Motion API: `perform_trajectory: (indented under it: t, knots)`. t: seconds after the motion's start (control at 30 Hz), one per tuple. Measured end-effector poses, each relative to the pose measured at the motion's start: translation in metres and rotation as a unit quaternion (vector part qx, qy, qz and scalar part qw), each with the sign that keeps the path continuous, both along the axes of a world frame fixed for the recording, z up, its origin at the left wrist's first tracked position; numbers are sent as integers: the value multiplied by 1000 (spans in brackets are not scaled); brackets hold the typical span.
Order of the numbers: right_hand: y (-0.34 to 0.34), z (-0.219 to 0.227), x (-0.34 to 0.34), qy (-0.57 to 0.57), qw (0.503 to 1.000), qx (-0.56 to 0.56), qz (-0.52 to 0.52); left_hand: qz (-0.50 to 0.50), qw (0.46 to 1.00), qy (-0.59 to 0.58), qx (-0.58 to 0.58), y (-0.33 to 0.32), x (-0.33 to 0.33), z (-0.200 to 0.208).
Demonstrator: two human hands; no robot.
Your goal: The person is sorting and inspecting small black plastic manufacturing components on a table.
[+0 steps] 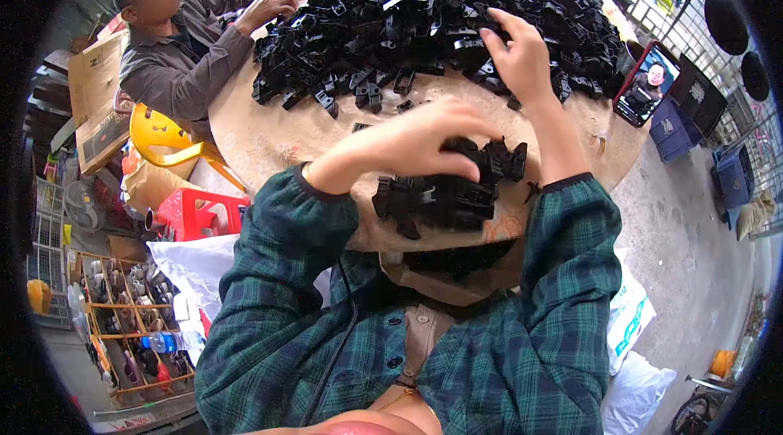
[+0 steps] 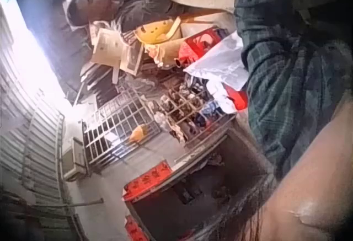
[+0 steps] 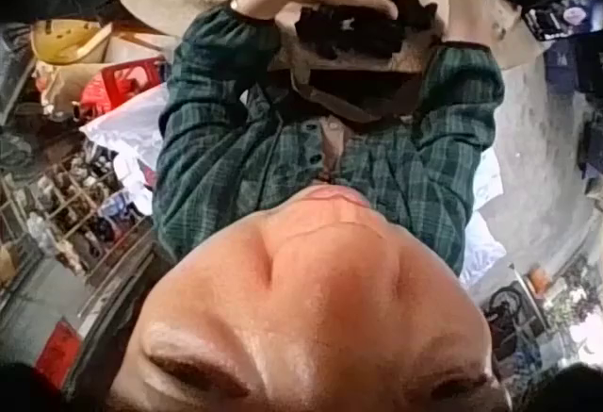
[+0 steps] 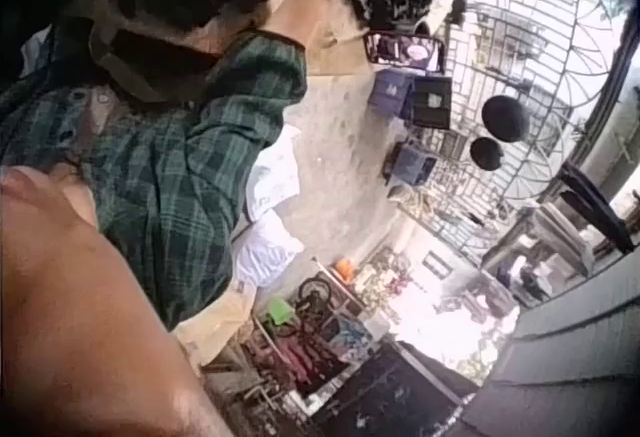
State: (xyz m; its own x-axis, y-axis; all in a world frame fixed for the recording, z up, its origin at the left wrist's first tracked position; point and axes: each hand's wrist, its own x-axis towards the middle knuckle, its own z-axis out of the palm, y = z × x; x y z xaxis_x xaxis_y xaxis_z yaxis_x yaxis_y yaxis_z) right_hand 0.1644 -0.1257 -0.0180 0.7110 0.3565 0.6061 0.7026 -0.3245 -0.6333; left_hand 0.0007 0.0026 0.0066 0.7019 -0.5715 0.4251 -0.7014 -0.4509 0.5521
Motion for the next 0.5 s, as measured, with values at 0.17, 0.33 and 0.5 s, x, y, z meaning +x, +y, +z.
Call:
perform_trajectory:
  t: [0.17,0.33,0.5]
  knots:
    - [19,-1,-16,-274,954,-113,45,363,930,45,29,73,6,27]
    - [49,-10,-45,-234,930,-155,237,334,916,123,184,126,-4,13]
    - [57,-17,-46,-256,898,-243,264,379,863,50,330,96,10,-13]
